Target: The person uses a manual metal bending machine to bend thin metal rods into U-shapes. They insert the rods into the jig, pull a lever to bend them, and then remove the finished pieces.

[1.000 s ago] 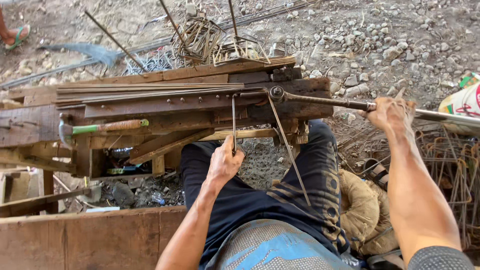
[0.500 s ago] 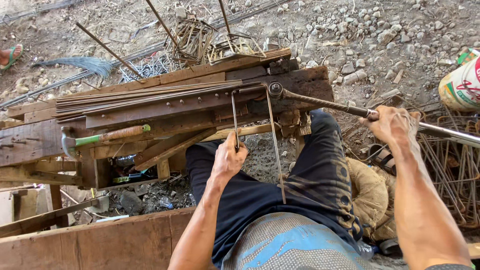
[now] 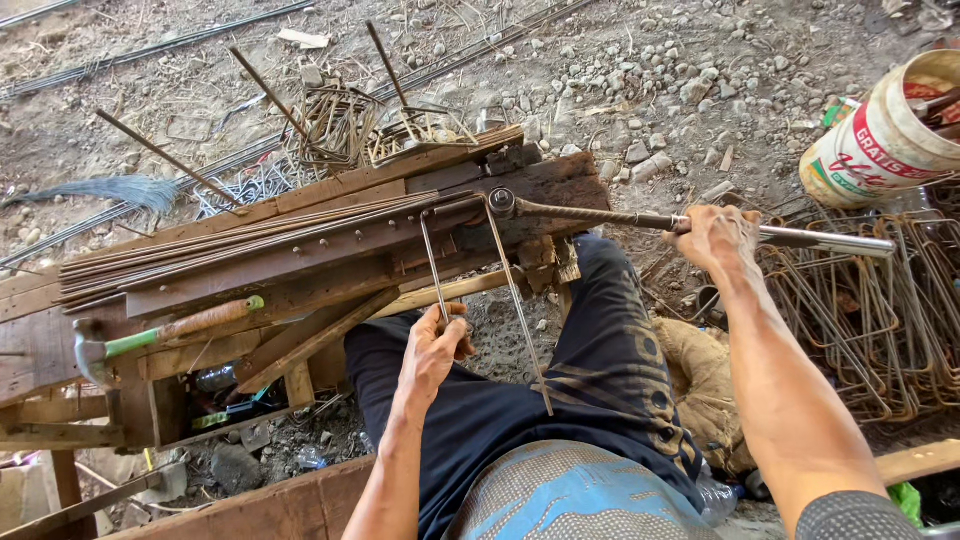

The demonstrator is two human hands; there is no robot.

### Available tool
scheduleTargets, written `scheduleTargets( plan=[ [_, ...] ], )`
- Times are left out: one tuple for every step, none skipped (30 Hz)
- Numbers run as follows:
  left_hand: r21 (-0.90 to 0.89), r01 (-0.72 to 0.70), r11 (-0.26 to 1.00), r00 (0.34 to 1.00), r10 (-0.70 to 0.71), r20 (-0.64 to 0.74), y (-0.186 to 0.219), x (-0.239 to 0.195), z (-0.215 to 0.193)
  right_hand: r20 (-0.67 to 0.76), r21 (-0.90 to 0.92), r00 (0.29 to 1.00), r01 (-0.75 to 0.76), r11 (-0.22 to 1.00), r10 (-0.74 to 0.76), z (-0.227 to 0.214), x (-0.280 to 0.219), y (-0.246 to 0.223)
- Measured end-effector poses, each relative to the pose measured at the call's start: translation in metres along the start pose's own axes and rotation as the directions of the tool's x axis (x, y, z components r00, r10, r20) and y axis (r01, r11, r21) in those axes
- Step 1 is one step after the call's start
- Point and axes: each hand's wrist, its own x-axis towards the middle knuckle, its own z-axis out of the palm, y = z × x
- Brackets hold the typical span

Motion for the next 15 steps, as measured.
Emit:
scheduleTargets(
  plan=[
    [-0.013, -0.014, 1.0, 1.0, 0.014, -0.004, -0.006, 0.004, -0.002, 0.012, -0.006, 1.0, 0.011, 1.0, -0.011, -0.005, 0.0, -0.004],
    [-0.014, -0.02, 1.0, 1.0, 0.02, -0.006, -0.017, 0.002, -0.002, 0.007, -0.006, 1.0, 0.013, 1.0, -0.013, -0.004, -0.01, -0.005],
    [0.01, -0.042, 0.999, 0.999, 0.042, -0.012, -0.022, 0.01, -0.003, 0.055, -0.042, 0.998, -0.004, 0.999, 0.007, -0.01, -0.008, -0.008],
    [0.033, -0.064, 0.997, 0.998, 0.064, -0.019, -0.025, 0.018, -0.003, 0.103, -0.078, 0.994, -0.021, 0.997, 0.029, -0.016, -0.007, -0.012],
    [0.031, -0.095, 0.995, 0.995, 0.096, -0.02, -0.024, 0.019, -0.005, 0.072, -0.073, 0.997, -0.021, 0.997, 0.026, -0.006, 0.001, -0.007],
    [0.063, -0.09, 0.994, 0.996, 0.091, -0.017, -0.023, 0.019, -0.006, 0.087, -0.097, 0.995, -0.049, 0.994, 0.057, 0.004, 0.009, -0.002],
    [0.098, -0.082, 0.992, 0.996, 0.083, -0.012, -0.022, 0.019, -0.007, 0.105, -0.121, 0.99, -0.081, 0.989, 0.094, 0.014, 0.017, 0.005],
    [0.097, -0.11, 0.989, 0.994, 0.111, -0.009, -0.023, 0.018, -0.008, 0.078, -0.114, 0.992, -0.085, 0.99, 0.095, 0.008, 0.013, -0.001],
    [0.105, -0.085, 0.991, 0.996, 0.087, -0.016, -0.024, 0.018, -0.008, 0.084, -0.127, 0.992, -0.082, 0.988, 0.093, 0.001, 0.008, -0.006],
    [0.114, -0.06, 0.992, 0.998, 0.063, -0.023, -0.024, 0.019, -0.006, 0.09, -0.14, 0.992, -0.079, 0.987, 0.092, -0.004, 0.003, -0.009],
    [0.117, -0.083, 0.99, 0.997, 0.083, -0.001, -0.024, 0.018, -0.01, 0.07, -0.135, 0.991, -0.103, 0.985, 0.114, 0.002, 0.01, -0.014],
    [0.114, -0.076, 0.991, 0.995, 0.082, -0.051, -0.025, 0.018, -0.011, 0.018, -0.131, 0.998, -0.051, 0.99, 0.054, 0.009, 0.02, -0.015],
    [0.118, -0.067, 0.991, 0.996, 0.074, -0.055, -0.029, 0.024, -0.002, -0.029, -0.135, 0.999, -0.044, 0.99, 0.041, 0.02, 0.019, 0.003],
    [0.128, -0.088, 0.988, 0.996, 0.087, 0.013, -0.056, 0.023, -0.002, -0.044, -0.134, 0.993, -0.114, 0.984, 0.109, 0.025, 0.023, -0.012],
    [0.141, -0.115, 0.983, 0.989, 0.101, 0.104, -0.078, 0.022, 0.006, -0.007, -0.19, 1.0, -0.022, 0.981, 0.021, 0.028, 0.017, -0.016]
  ],
)
